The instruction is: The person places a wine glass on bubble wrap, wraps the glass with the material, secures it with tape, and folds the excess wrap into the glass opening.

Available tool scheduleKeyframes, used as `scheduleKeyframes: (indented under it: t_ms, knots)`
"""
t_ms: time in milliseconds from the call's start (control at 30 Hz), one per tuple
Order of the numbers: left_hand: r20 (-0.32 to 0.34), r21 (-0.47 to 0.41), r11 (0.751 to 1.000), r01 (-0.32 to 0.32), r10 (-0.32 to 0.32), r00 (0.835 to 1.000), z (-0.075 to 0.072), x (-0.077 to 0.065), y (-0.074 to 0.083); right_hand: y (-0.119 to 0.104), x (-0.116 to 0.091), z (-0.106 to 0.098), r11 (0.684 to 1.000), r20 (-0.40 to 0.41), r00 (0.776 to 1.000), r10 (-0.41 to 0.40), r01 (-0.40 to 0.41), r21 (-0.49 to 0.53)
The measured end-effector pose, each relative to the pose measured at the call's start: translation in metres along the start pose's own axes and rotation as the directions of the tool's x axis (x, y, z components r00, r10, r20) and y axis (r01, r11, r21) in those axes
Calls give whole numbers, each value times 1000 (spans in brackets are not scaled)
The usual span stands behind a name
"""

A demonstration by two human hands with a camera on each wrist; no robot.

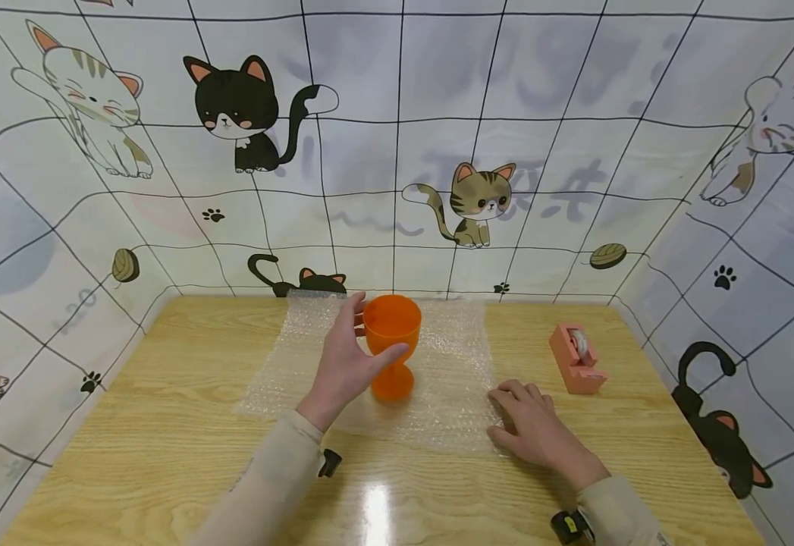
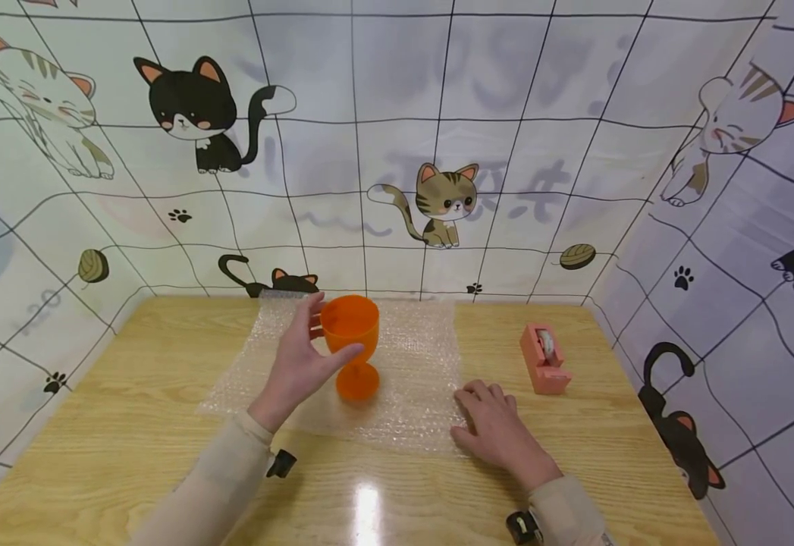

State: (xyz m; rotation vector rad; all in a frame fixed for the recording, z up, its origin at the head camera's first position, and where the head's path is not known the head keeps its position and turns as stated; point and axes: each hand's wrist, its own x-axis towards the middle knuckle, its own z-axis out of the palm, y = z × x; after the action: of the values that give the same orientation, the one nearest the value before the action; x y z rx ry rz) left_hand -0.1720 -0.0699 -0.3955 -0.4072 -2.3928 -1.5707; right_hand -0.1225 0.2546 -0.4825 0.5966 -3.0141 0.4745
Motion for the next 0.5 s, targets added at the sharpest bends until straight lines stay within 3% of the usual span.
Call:
scheduleKeyframes:
  t_ms: [500]
  knots:
    - [53,-5,998,57,-57,997,22,-5,1,-2,-1,-2,1000,9,1000,1,-1,-13]
